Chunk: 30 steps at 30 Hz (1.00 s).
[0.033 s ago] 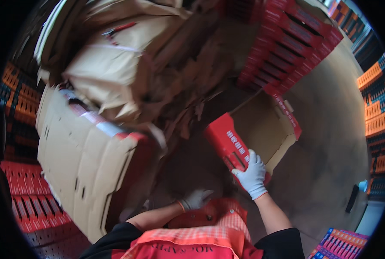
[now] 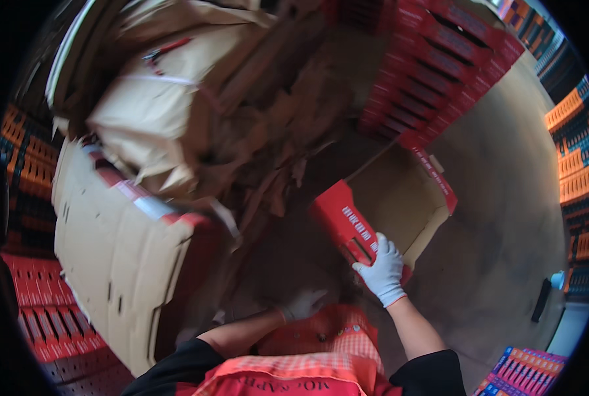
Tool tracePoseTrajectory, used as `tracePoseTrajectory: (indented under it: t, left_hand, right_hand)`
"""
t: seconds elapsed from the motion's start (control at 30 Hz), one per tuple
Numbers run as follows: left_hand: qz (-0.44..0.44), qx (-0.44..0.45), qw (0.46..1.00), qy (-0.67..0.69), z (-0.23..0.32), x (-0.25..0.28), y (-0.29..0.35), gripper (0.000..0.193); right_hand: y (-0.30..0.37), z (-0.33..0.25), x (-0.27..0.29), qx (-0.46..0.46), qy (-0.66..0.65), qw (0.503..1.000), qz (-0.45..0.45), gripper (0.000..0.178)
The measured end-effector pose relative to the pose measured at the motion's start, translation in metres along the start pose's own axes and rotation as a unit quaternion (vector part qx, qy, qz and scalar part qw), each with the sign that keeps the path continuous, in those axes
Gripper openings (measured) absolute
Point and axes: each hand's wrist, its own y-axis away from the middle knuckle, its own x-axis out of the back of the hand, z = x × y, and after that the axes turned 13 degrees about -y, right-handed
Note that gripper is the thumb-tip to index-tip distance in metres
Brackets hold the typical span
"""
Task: The person repeatedly folds flat cardboard sheets into red-labeled boxes and stacks them in a warehouse aisle. The hands fold the sides and tabs of each sheet, then place the finished box on a growing pile.
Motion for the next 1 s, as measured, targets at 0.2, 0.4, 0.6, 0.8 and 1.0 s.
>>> tracePoseTrajectory:
  t: [0.2, 0.4, 0.6, 0.8, 1.0]
  left_hand:
    - [-0.226, 0.015, 0.933, -0.278, -0.119, -0.129, -0.154, 0.045]
    - [-0.264, -0.092, 0.891, -0.357, -0.160, -0.174, -0.217, 0.055]
    - [-0.351, -0.042, 0.870, -0.343, -0.159, -0.171, -0.262, 0.056]
    - [-0.278, -0.182, 0.859, -0.391, -0.172, -0.159, -0.249, 0.050]
    - [-0.298, -0.184, 0.861, -0.369, -0.183, -0.165, -0.244, 0.052]
  right_hand:
    - [-0.058, 0.140, -0.083, -0.014, 0.017, 0.999, -0.038, 0.089]
    - [-0.079, 0.211, -0.129, -0.006, 0.005, 0.999, -0.041, 0.086]
    - [-0.095, 0.254, -0.148, -0.020, 0.070, 0.993, -0.098, 0.085]
    - [-0.089, 0.244, -0.154, -0.002, 0.079, 0.995, -0.068, 0.085]
    - [-0.090, 0.237, -0.160, -0.087, 0.086, 0.986, -0.116, 0.086]
